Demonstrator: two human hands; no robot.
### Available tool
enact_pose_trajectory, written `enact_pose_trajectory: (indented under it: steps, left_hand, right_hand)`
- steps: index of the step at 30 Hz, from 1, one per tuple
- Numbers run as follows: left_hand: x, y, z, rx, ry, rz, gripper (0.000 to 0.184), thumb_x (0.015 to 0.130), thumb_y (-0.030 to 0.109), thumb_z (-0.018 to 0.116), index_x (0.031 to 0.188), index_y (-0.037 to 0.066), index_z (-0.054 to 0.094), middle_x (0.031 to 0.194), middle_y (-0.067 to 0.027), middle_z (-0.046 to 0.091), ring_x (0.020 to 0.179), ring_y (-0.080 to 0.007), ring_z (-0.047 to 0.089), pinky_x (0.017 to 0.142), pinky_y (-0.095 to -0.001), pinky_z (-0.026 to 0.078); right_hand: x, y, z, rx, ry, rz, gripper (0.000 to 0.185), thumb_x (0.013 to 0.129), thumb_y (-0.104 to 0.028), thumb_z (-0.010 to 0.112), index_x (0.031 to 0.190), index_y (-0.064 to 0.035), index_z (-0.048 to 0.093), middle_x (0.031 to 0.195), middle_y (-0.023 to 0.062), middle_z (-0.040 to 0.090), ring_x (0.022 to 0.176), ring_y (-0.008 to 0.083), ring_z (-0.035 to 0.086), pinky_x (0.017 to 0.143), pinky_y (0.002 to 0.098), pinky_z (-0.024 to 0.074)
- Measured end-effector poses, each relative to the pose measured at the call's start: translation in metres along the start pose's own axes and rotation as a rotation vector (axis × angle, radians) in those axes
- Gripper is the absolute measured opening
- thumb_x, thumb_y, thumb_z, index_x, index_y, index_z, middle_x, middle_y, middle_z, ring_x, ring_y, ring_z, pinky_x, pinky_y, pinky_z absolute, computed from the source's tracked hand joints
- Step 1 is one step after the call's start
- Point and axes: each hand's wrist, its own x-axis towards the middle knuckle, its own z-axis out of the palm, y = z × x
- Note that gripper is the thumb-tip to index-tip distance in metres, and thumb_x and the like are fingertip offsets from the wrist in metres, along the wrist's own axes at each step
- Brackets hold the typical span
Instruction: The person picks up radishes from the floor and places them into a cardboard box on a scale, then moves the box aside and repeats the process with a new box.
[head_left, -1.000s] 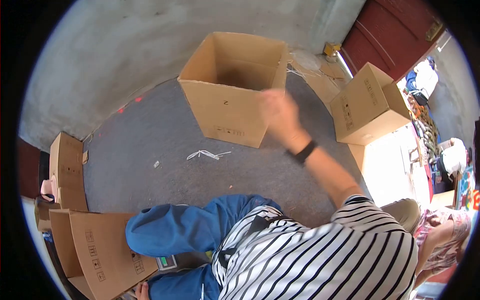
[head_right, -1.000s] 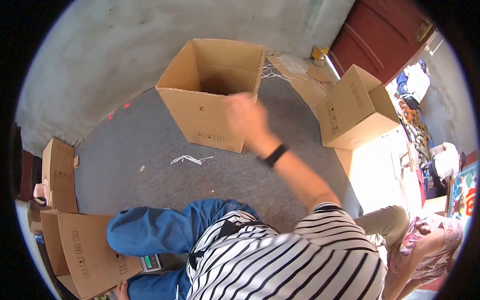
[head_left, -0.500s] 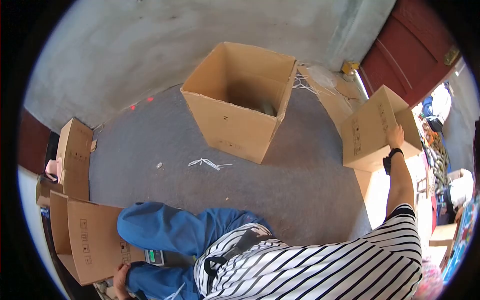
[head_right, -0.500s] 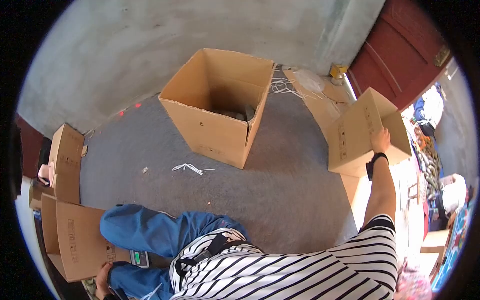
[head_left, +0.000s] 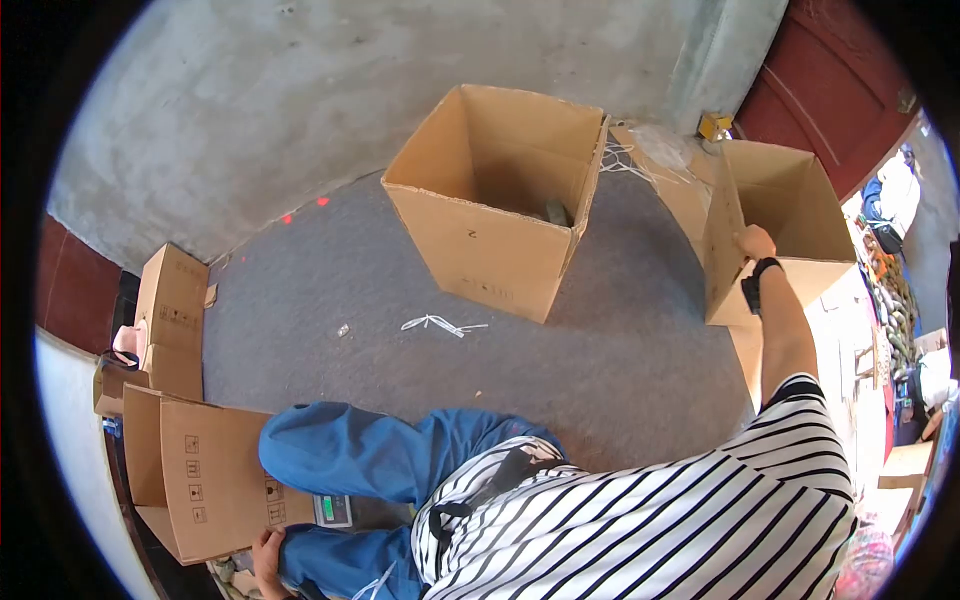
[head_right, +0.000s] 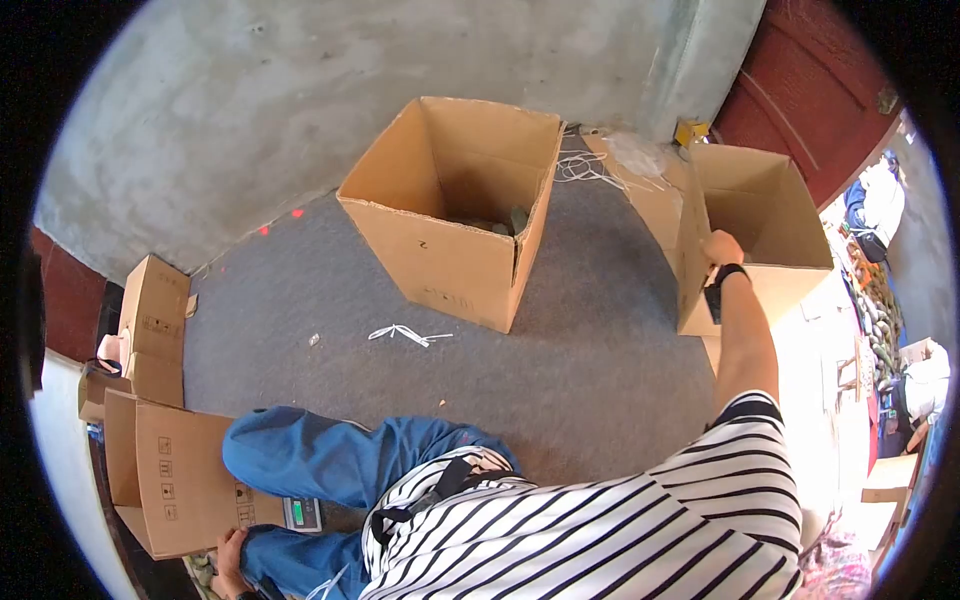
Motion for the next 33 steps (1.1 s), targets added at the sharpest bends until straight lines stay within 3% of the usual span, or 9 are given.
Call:
enact_pose_trajectory:
  steps: [2, 4, 5, 11, 16, 17, 24, 27, 33]
  left_hand:
    - [-0.009, 0.009, -0.008, -0.018, -0.105, 0.035, 0.024, 0.081, 0.023, 0.064, 0.082, -0.001, 0.065, 0.073, 0.0009, 0.057, 0.07, -0.0093, 0.049, 0.065, -0.025, 0.04]
    - [-0.051, 0.061, -0.001, 0.223, -0.161, 0.109, 0.04, 0.088, 0.032, 0.061, 0.113, 0.0, 0.062, 0.107, -0.0213, 0.064, 0.099, -0.036, 0.059, 0.091, -0.0398, 0.044]
    - [-0.054, 0.062, -0.001, 0.233, -0.15, 0.102, 0.04, 0.088, 0.032, 0.06, 0.113, 0.0, 0.062, 0.107, -0.0213, 0.064, 0.099, -0.0361, 0.058, 0.091, -0.0398, 0.044]
    - [-0.053, 0.046, 0.001, 0.115, -0.059, 0.036, 0.041, 0.089, 0.032, 0.059, 0.114, -0.001, 0.061, 0.107, -0.0217, 0.064, 0.098, -0.0366, 0.058, 0.091, -0.0397, 0.044]
    - [-0.043, 0.027, -0.005, 0.075, -0.156, 0.205, 0.039, 0.09, 0.028, 0.057, 0.115, -0.002, 0.06, 0.109, -0.0223, 0.062, 0.099, -0.0381, 0.057, 0.092, -0.042, 0.044]
    - [-0.019, -0.009, -0.004, -0.062, -0.084, 0.193, 0.025, 0.082, 0.021, 0.064, 0.082, -0.004, 0.061, 0.074, -0.0011, 0.057, 0.07, -0.0112, 0.049, 0.063, -0.027, 0.041]
    - [-0.032, -0.012, 0.001, -0.059, 0.014, 0.246, 0.024, 0.082, 0.019, 0.063, 0.086, -0.004, 0.062, 0.076, -0.0031, 0.059, 0.072, -0.0116, 0.051, 0.066, -0.0272, 0.043]
    - [-0.039, -0.003, -0.002, -0.029, 0.012, 0.239, 0.025, 0.08, 0.02, 0.065, 0.088, -0.004, 0.063, 0.078, -0.0053, 0.063, 0.075, -0.0126, 0.054, 0.069, -0.0278, 0.044]
    - [-0.049, -0.003, -0.001, -0.059, 0.063, 0.22, 0.025, 0.08, 0.02, 0.065, 0.088, -0.004, 0.063, 0.076, -0.0053, 0.062, 0.074, -0.0124, 0.053, 0.069, -0.0276, 0.044]
  right_hand:
    - [-0.018, -0.027, 0.004, -0.052, 0.094, 0.035, 0.036, 0.085, -0.028, 0.053, 0.098, 0.0021, 0.068, 0.08, 0.0203, 0.07, 0.072, 0.0298, 0.071, 0.074, 0.0397, 0.0537]
    - [-0.04, -0.032, -0.001, -0.071, 0.281, 0.036, 0.038, 0.084, -0.03, 0.054, 0.096, 0.0031, 0.068, 0.08, 0.0207, 0.07, 0.076, 0.0297, 0.071, 0.075, 0.0398, 0.0535]
    - [-0.02, -0.017, 0.003, -0.115, 0.436, 0.019, 0.038, 0.085, -0.03, 0.052, 0.094, 0.0037, 0.068, 0.083, 0.0207, 0.07, 0.077, 0.031, 0.07, 0.077, 0.0393, 0.0528]
    - [0.047, 0.021, -0.03, 0.37, 0.41, 0.038, 0.045, 0.085, -0.038, 0.052, 0.095, 0.0026, 0.069, 0.095, 0.0225, 0.068, 0.093, 0.032, 0.067, 0.083, 0.0416, 0.0495]
    - [0.01, -0.042, -0.039, 0.491, 0.542, 0.066, 0.049, 0.088, -0.041, 0.049, 0.098, 0.003, 0.067, 0.101, 0.0249, 0.066, 0.099, 0.0387, 0.063, 0.088, 0.0446, 0.0465]
    - [-0.005, -0.054, -0.048, 0.637, 0.488, 0.056, 0.052, 0.089, -0.043, 0.048, 0.097, 0.0045, 0.067, 0.101, 0.0266, 0.065, 0.1, 0.0415, 0.062, 0.088, 0.046, 0.0462]
    - [-0.023, -0.132, -0.115, 0.487, 0.923, -0.044, 0.056, 0.089, -0.046, 0.048, 0.094, 0.0066, 0.067, 0.099, 0.0282, 0.065, 0.098, 0.0409, 0.062, 0.086, 0.0462, 0.0467]
    - [-0.046, -0.195, -0.144, 0.711, 1.027, -0.081, 0.059, 0.088, -0.049, 0.048, 0.092, 0.0069, 0.067, 0.097, 0.0277, 0.066, 0.096, 0.0408, 0.063, 0.085, 0.0456, 0.0468]
    - [-0.134, -0.3, -0.182, 0.834, 1.142, -0.467, 0.059, 0.089, -0.051, 0.051, 0.097, 0.0056, 0.067, 0.098, 0.0251, 0.067, 0.096, 0.0367, 0.064, 0.087, 0.0418, 0.0457]
